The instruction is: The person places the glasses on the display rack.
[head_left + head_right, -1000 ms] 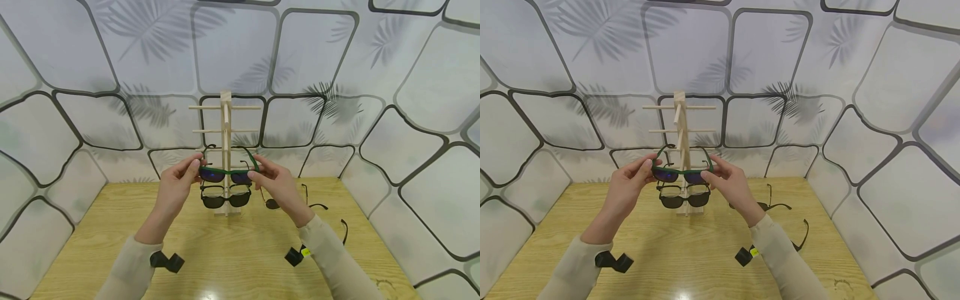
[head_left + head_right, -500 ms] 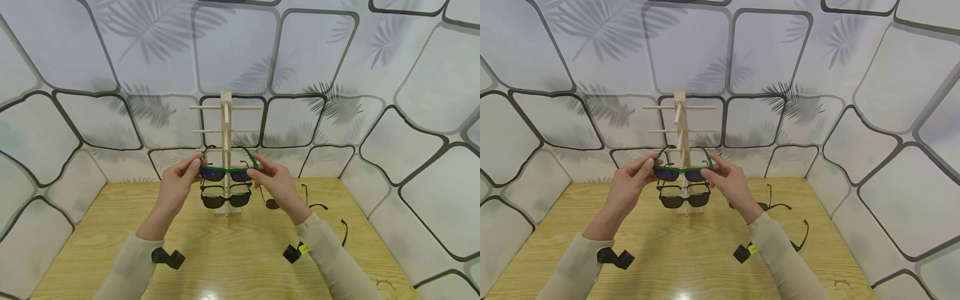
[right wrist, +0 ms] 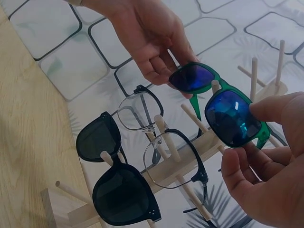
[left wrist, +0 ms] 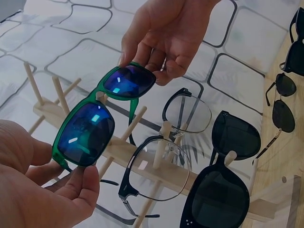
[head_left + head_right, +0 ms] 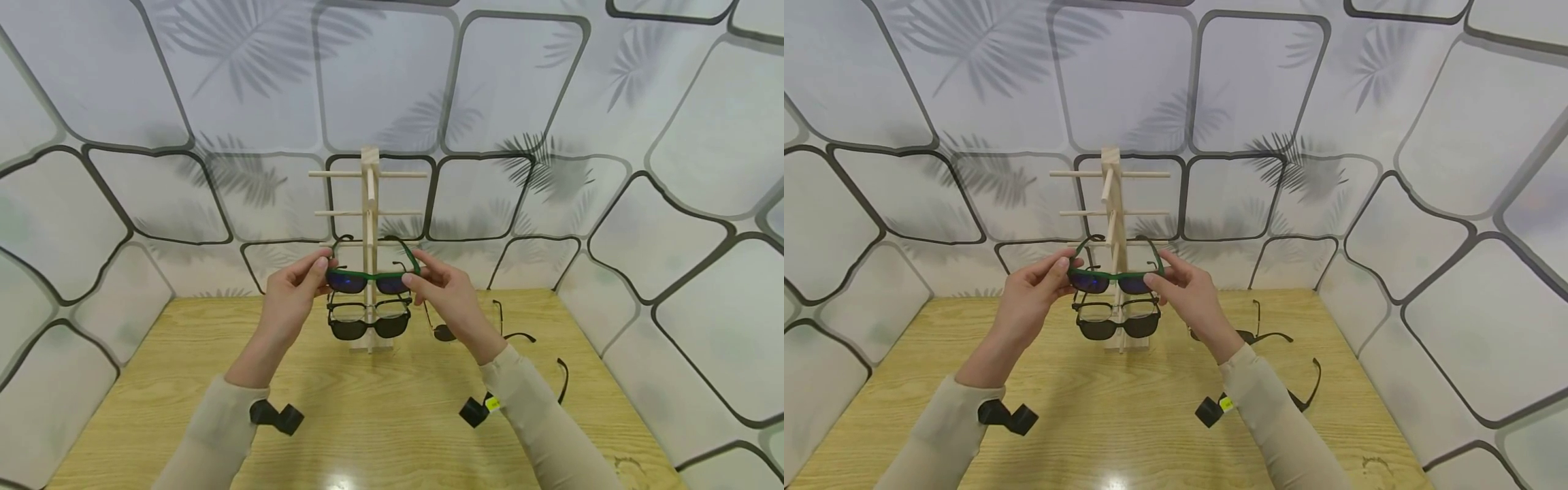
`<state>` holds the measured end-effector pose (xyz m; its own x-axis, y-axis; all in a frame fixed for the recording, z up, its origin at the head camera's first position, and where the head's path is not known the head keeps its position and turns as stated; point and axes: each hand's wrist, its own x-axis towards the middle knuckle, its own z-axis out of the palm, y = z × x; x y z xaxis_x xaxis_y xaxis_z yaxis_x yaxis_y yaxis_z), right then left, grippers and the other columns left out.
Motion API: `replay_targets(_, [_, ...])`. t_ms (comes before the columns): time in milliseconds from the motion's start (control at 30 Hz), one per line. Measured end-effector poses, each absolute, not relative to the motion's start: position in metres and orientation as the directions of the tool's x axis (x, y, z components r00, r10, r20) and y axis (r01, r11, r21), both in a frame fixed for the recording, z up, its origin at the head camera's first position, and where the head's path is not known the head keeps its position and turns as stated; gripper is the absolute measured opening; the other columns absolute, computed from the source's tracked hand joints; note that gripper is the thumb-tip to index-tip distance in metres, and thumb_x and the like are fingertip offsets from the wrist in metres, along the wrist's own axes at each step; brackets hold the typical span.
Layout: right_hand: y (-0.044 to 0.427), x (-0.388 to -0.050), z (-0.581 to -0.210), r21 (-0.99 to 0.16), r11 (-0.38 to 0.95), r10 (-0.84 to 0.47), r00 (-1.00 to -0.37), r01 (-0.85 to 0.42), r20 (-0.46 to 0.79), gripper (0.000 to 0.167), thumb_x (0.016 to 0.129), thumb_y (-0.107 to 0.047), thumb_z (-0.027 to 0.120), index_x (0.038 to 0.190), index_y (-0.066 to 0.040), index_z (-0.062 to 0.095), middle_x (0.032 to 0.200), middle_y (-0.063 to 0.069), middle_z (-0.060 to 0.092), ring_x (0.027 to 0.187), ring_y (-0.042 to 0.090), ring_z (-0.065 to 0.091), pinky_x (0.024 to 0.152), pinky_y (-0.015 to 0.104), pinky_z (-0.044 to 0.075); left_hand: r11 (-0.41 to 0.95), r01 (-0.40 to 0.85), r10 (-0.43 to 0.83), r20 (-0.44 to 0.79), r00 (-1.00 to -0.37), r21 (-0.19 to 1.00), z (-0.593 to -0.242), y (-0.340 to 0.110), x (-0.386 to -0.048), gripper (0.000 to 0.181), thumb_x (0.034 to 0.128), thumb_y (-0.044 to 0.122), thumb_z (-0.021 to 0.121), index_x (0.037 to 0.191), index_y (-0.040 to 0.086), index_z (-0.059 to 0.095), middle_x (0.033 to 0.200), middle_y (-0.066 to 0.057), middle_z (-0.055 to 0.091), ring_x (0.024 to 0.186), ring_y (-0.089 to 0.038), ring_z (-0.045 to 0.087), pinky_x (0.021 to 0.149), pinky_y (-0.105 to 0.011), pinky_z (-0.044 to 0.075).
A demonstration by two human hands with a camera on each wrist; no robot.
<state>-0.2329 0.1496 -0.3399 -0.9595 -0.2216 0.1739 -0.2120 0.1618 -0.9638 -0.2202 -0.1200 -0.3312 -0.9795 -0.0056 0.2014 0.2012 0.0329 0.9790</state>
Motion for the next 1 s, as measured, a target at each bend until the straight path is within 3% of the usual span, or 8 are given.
replay_targets(167, [0.1487,-0.2348,-0.3396,-0.964,0.165,-0.222,-0.961,-0.207,0.168,0.063,0.104,-0.029,0.07,0.161,-0.026,0.046,0.106,0.0,0.072,0.08,0.018,0.066,0.096,0.037,0.05,0.035,0.196,-0.006,0.196,-0.98,0.98,-0.3314,-0.1203,-0.2224,0.041,0.1122,0.023,0.053,0.149,0.006,0.06,0.142,-0.023,0.066,0.095,-0.001,0.072,0.086,-0.019,0.059])
replay_targets(333, [0.1474,-0.2365,-0.3385,-0.965,0.176,-0.215,-0.964,-0.197,0.157,0.062,0.103,-0.03,0.07,0.16,-0.028,0.046,0.104,-0.001,0.073,0.084,0.029,0.067,0.096,0.039,0.048,0.042,0.194,-0.008,0.195,-0.981,0.98,-0.3316,-0.1203,-0.2241,0.042,0.1124,0.023,0.053,0.15,0.006,0.059,0.143,-0.024,0.065,0.096,0.002,0.071,0.086,-0.018,0.059])
replay_targets(567, [0.147,-0.2376,-0.3375,-0.97,0.165,-0.214,-0.967,-0.178,0.141,0.062,0.104,-0.028,0.07,0.161,-0.027,0.045,0.109,-0.001,0.073,0.079,0.017,0.066,0.1,0.039,0.05,0.057,0.195,0.0,0.196,-0.981,0.979,-0.3325,-0.121,-0.2261,0.042,0.1125,0.024,0.052,0.151,0.007,0.059,0.143,-0.024,0.065,0.097,0.002,0.07,0.086,-0.017,0.058])
replay_targets(767, [0.1463,-0.2385,-0.3381,-0.971,0.166,-0.205,-0.969,-0.173,0.137,0.061,0.104,-0.026,0.07,0.161,-0.027,0.046,0.11,0.001,0.073,0.083,0.027,0.067,0.095,0.036,0.052,0.07,0.188,0.01,0.187,-0.982,0.98,-0.333,-0.1217,-0.2264,0.043,0.1127,0.025,0.052,0.152,0.008,0.058,0.144,-0.022,0.064,0.098,0.001,0.07,0.088,-0.018,0.058])
replay_targets(1000, [0.1454,-0.2393,-0.3387,-0.969,0.17,-0.21,-0.967,-0.181,0.144,0.065,0.104,-0.026,0.069,0.163,-0.021,0.042,0.11,0.002,0.072,0.082,0.025,0.067,0.095,0.037,0.053,0.075,0.182,0.006,0.183,-0.983,0.98,-0.3327,-0.122,-0.2272,0.043,0.1126,0.025,0.052,0.152,0.009,0.058,0.144,-0.022,0.065,0.097,-0.002,0.07,0.089,-0.019,0.058])
